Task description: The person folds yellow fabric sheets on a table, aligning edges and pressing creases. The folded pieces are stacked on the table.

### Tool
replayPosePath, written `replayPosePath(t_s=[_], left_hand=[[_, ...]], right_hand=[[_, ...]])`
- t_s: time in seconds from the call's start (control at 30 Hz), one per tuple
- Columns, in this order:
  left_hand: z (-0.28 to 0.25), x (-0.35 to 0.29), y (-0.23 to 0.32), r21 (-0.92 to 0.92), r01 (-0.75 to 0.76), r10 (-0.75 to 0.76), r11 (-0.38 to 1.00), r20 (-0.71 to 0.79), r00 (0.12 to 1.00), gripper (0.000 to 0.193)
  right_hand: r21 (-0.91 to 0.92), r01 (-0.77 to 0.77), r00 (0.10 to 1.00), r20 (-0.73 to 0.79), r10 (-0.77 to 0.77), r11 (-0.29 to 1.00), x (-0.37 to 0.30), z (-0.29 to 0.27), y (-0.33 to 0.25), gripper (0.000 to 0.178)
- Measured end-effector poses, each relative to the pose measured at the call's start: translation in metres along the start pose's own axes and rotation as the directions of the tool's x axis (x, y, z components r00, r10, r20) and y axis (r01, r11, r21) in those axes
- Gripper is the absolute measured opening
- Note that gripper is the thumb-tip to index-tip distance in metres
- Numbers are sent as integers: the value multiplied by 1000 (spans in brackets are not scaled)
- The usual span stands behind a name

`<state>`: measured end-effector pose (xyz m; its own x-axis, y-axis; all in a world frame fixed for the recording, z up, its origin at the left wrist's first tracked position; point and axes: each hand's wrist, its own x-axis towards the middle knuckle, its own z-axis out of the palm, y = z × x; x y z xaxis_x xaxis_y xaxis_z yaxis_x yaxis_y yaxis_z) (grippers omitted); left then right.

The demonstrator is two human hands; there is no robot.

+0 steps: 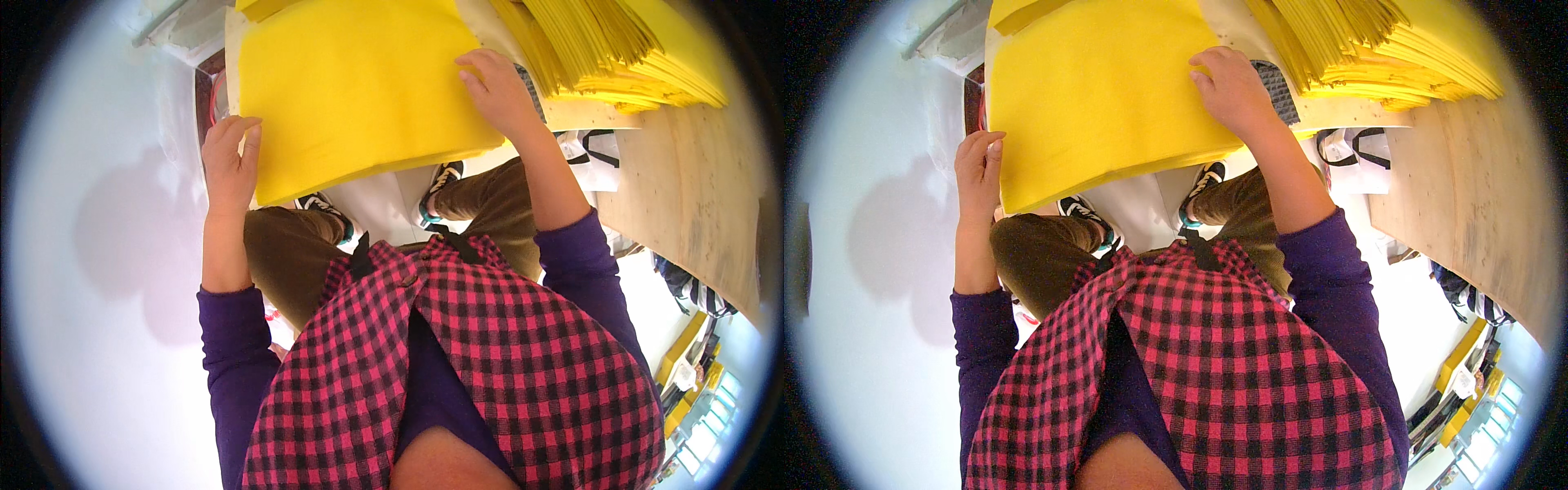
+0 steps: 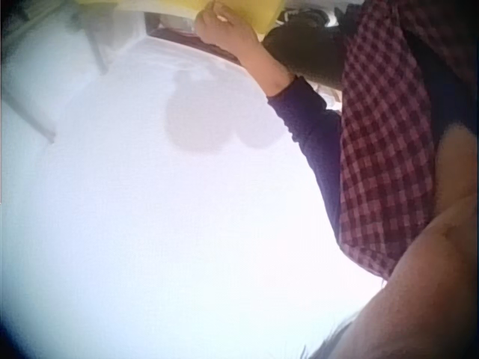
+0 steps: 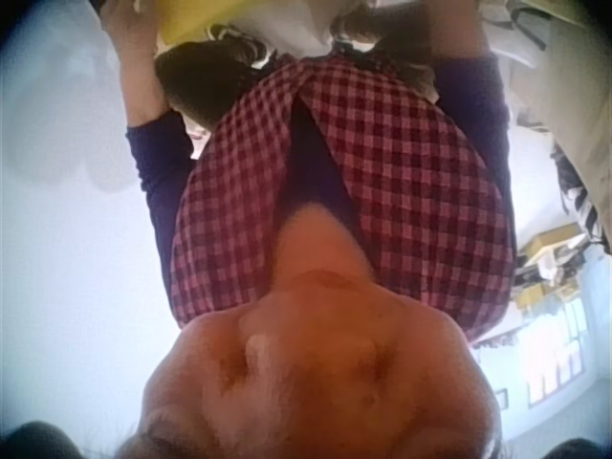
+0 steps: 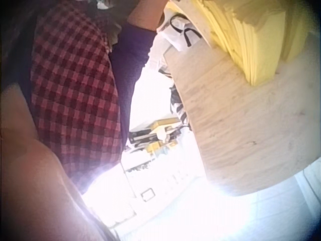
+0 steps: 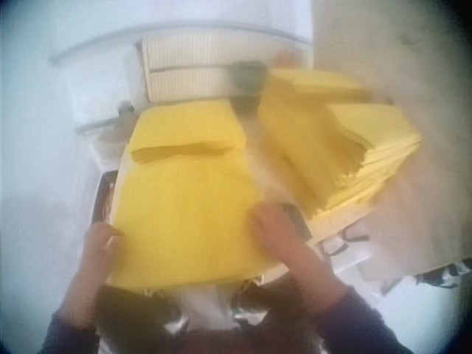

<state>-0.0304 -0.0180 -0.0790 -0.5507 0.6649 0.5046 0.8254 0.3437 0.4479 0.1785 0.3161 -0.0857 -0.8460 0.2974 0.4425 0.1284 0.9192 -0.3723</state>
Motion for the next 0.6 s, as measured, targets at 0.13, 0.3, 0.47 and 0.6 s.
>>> replayPosePath(t_s=[0.13,0.3,0.47,0.6], left_hand=[[-2,15,10,-18,-63,63,998,31,997,16],[7,22,9,-10,-14,15,1000,142,990,19],[24,32,-3,76,54,-69,996,215,974,20],[20,38,-4,138,113,-134,984,159,978,20]], right_hand=[[-2,-4,999,36,4,1000,8,-2,0,24],[-24,42,997,65,-41,999,20,10,3,25],[-93,-81,988,123,92,992,42,35,14,26],[-124,-120,989,75,130,985,60,36,17,26]])
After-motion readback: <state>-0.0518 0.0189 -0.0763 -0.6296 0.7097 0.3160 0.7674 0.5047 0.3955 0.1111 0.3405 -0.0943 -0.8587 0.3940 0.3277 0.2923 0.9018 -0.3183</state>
